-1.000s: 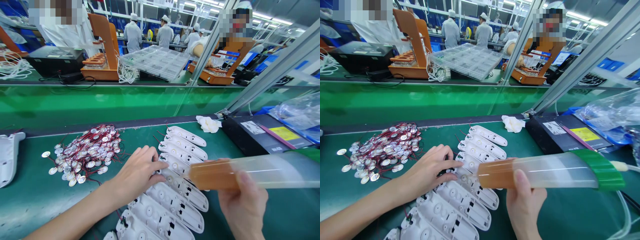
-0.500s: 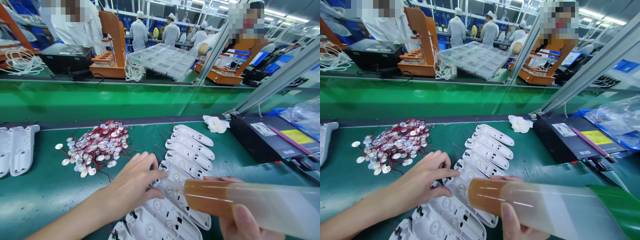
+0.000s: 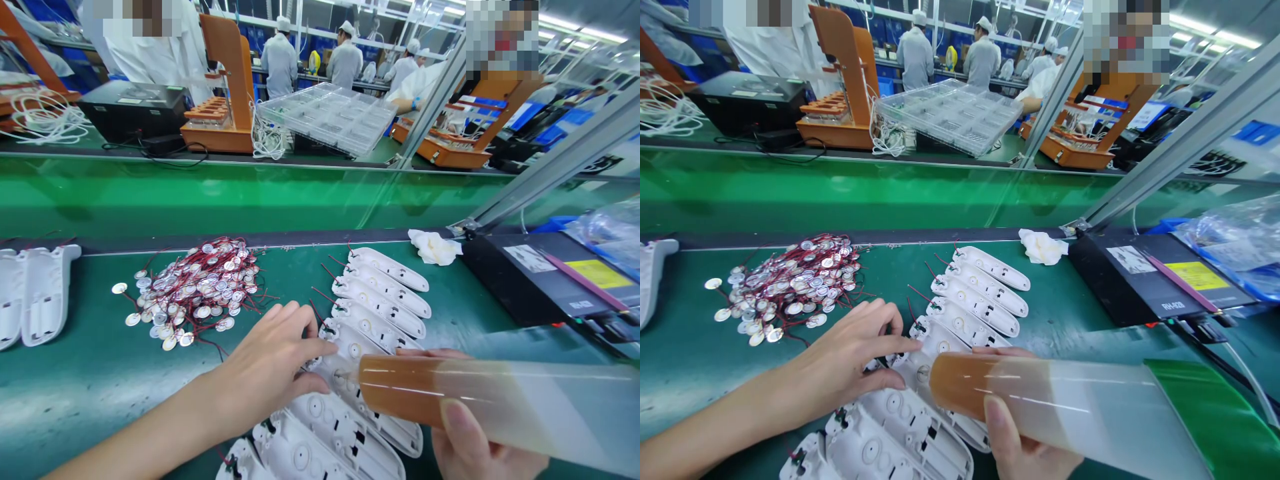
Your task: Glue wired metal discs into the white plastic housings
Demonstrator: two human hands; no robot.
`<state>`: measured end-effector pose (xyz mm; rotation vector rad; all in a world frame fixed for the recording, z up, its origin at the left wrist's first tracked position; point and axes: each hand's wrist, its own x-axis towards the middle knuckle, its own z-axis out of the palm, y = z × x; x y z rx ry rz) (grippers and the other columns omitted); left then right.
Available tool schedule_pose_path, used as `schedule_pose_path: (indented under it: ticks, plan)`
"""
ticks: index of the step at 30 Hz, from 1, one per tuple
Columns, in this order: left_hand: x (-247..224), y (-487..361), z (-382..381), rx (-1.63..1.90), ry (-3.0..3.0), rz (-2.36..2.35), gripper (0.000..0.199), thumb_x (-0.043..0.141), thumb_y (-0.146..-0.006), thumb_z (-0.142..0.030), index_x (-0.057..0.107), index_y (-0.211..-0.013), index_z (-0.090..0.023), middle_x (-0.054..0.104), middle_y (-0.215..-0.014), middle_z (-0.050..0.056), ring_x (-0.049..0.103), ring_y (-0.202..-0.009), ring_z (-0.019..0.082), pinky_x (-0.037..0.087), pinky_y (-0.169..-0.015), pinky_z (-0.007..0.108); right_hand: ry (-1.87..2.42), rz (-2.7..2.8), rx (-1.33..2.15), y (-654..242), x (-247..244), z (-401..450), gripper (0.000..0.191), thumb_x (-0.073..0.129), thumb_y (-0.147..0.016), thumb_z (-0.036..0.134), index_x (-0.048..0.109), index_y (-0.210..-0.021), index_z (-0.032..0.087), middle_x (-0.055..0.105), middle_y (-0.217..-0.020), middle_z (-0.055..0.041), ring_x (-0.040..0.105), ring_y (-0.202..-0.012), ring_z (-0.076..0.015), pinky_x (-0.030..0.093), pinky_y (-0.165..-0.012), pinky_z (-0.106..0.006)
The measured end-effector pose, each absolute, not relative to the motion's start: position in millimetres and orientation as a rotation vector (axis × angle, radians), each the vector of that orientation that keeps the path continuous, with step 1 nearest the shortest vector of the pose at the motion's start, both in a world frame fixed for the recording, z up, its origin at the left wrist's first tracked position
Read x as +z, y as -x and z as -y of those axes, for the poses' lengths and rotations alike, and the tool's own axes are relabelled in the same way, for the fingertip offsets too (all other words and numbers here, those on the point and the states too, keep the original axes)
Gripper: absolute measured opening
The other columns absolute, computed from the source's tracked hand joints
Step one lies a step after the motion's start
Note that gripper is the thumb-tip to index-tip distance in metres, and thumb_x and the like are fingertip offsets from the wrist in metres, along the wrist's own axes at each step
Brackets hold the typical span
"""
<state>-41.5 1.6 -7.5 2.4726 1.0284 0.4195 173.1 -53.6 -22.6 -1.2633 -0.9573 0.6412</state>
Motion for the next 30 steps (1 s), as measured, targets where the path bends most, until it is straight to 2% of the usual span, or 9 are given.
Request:
schedule_pose_path:
  ticks: [8,14,19,24,30]
  plan:
    - [-5.3,42.4,-1.6,0.408,-2.459,-1.041,0.038,0.072,-0.071,-0.035,0.061,-0.107,-0.028,0.048,-0.087,0.001,0.042,-0.078,0.016,0.030,-0.065,0.028,1.285,0.967,0.627,-174.3,-15.6,50.4,0.033,0.072,-0.062,0.041,0.061,-0.082,0.016,0.065,-0.072,-0.0106,0.063,-0.061,-0.0258,0.054,-0.053,-0.041]
    - [-5.3,42.7,-1.6,0.393,-2.453,-1.042,0.039,0.072,-0.071,-0.034,0.061,-0.108,-0.029,0.049,-0.086,0.001,0.043,-0.078,0.016,0.030,-0.065,0.028,1.337,0.947,0.527,-173.9,-12.8,49.0,0.032,0.072,-0.063,0.042,0.059,-0.080,0.018,0.065,-0.070,-0.0071,0.062,-0.061,-0.0195,0.053,-0.054,-0.031]
    - [-6.0,41.9,-2.0,0.393,-2.460,-1.049,0.039,0.072,-0.071,-0.034,0.060,-0.108,-0.029,0.049,-0.087,0.001,0.043,-0.078,0.016,0.031,-0.066,0.028,1.372,0.969,0.549,-173.9,-14.7,50.3,0.035,0.070,-0.065,0.044,0.059,-0.083,0.017,0.065,-0.074,-0.0097,0.063,-0.068,-0.0232,0.052,-0.060,-0.037]
    - [-5.4,41.1,-2.1,0.386,-2.463,-1.052,0.039,0.072,-0.071,-0.034,0.061,-0.108,-0.029,0.048,-0.087,0.000,0.043,-0.078,0.015,0.030,-0.066,0.027,1.333,0.969,0.562,-172.0,-14.8,49.9,0.033,0.070,-0.065,0.042,0.060,-0.083,0.016,0.065,-0.076,-0.0105,0.063,-0.067,-0.0230,0.053,-0.057,-0.035]
    - [-4.6,41.4,-1.3,0.392,-2.469,-1.060,0.039,0.073,-0.071,-0.032,0.061,-0.108,-0.029,0.049,-0.087,0.000,0.042,-0.078,0.015,0.030,-0.066,0.027,1.296,0.982,0.614,-171.6,-16.4,49.5,0.032,0.070,-0.067,0.040,0.060,-0.085,0.016,0.065,-0.076,-0.0109,0.064,-0.068,-0.0257,0.054,-0.060,-0.041]
